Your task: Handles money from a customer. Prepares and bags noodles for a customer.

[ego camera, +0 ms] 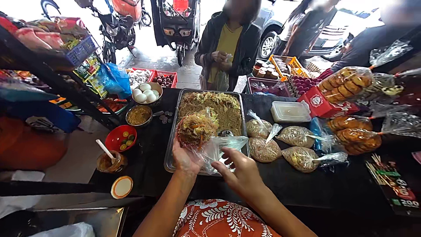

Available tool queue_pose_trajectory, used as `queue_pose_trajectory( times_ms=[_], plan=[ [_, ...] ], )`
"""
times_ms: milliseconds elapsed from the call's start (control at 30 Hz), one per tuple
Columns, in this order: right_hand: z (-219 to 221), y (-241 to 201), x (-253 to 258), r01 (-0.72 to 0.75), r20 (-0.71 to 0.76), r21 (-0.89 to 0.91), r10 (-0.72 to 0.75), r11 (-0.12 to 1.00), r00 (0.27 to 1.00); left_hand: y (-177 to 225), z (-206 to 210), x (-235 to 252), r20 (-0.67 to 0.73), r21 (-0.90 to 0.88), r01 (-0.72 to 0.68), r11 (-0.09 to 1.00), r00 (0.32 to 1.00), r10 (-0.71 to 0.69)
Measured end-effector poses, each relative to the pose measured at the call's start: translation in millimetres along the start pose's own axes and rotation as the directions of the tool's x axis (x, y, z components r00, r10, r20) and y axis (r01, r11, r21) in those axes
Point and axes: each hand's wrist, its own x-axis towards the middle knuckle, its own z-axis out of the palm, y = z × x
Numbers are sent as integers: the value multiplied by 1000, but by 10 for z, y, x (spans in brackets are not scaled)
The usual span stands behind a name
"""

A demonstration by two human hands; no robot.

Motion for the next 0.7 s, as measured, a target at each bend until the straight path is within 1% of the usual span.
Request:
queue_pose_trajectory(
  times_ms=[33,67,100,133,167,233,267,300,333,367,433,467,533,567,600,700],
  plan=[
    [109,58,78,-41,-1,7,41,999,999,-29,3,13,1,-12,-4,1000,1000,4],
    [193,97,141,-48,-35,61,50,997,998,-55,11,23,-1,-13,-7,1000,1000,7],
    [229,93,183,-42,-62,175,53,984,997,-77,9,38,17,-27,-15,1000,1000,15],
    [217,46,199,-37,-61,324,60,945,996,-97,1,56,52,-47,-33,998,998,36],
    [183,-20,193,-45,-36,479,70,877,997,-113,-6,63,86,-47,-72,996,993,75],
    [137,-102,133,-127,80,718,100,685,992,-129,26,36,72,39,-186,982,980,183],
    [149,-91,98,-203,159,815,128,543,979,-140,42,26,56,85,-238,967,971,234],
    [192,-71,75,-283,222,880,197,382,955,-151,28,32,62,97,-250,963,968,244],
    [238,-68,79,-347,269,903,298,252,916,-161,4,47,79,87,-238,967,970,231],
    [276,-61,101,-382,286,904,393,192,874,-172,-9,60,86,76,-227,971,972,221],
    [371,-19,162,-392,222,889,527,236,821,-180,4,45,84,62,-196,979,978,190],
    [419,8,189,-367,162,890,563,270,810,-184,18,36,78,52,-181,982,981,177],
    [484,60,219,-314,73,884,562,346,824,-197,32,14,84,83,-210,974,975,204],
    [495,83,229,-307,68,878,538,367,840,-205,31,12,87,91,-220,971,973,212],
    [500,101,247,-313,85,877,525,364,847,-213,28,16,91,90,-221,971,973,213],
    [492,110,315,-364,180,888,517,282,837,-238,13,35,88,80,-195,977,978,188]
  ],
)
